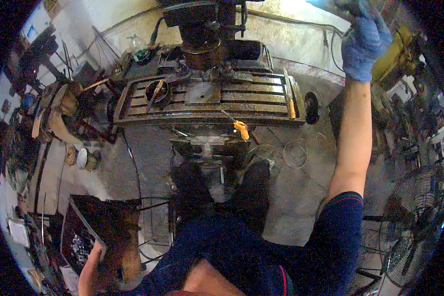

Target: The person places metal parts into a milling machine, cleans them with an air blow gun, and places them into a container.

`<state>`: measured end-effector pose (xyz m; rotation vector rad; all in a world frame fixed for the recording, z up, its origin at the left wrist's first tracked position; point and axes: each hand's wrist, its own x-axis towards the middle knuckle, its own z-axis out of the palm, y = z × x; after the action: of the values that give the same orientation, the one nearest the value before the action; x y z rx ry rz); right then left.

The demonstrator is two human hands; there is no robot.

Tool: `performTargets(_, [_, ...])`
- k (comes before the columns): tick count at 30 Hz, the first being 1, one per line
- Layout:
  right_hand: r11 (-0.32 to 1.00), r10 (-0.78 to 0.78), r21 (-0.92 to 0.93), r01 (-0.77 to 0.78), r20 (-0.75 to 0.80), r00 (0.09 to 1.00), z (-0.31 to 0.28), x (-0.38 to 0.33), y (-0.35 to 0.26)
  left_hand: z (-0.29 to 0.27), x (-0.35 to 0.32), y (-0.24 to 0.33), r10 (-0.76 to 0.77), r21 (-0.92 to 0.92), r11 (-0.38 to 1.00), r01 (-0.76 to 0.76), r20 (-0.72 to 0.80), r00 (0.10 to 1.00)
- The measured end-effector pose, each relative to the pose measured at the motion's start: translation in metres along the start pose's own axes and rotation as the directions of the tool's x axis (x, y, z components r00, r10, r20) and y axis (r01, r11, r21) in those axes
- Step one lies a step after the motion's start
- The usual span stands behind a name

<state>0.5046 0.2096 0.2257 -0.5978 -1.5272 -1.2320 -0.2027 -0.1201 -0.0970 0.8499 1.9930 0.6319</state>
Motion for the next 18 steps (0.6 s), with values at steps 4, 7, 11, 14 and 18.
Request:
performTargets(4, [0.997,-0.041,0.067,0.037,0.067,0.997,-0.004,0.012,0.002,-0.002,-0.016,-0.002,0.001,-0.068,0.998,-0.001,0.003,1.0])
performTargets(7, [0.475,0.478,0.73,-0.491,0.254,0.841,0.006,0.018,-0.023,-0.017,-0.036,0.002,0.028,-0.017,0.999,-0.028,-0.007,1.0])
performTargets(11, [0.555,0.525,0.796,-0.241,-0.111,0.844,0.02,0.008,-0.005,-0.041,-0.059,0.024,0.238,0.342,0.923,-0.176,-0.149,0.96])
performTargets(14, [0.941,0.253,0.23,-0.247,0.004,0.967,-0.01,0.022,-0.032,-0.06,-0.081,0.051,0.32,0.414,0.897,-0.157,-0.362,0.875])
performTargets(18, [0.88,0.411,0.323,-0.349,-0.148,0.9,-0.03,-0.02,-0.038,-0.113,-0.092,0.045,0.393,-0.044,0.873,-0.485,-0.527,0.754])
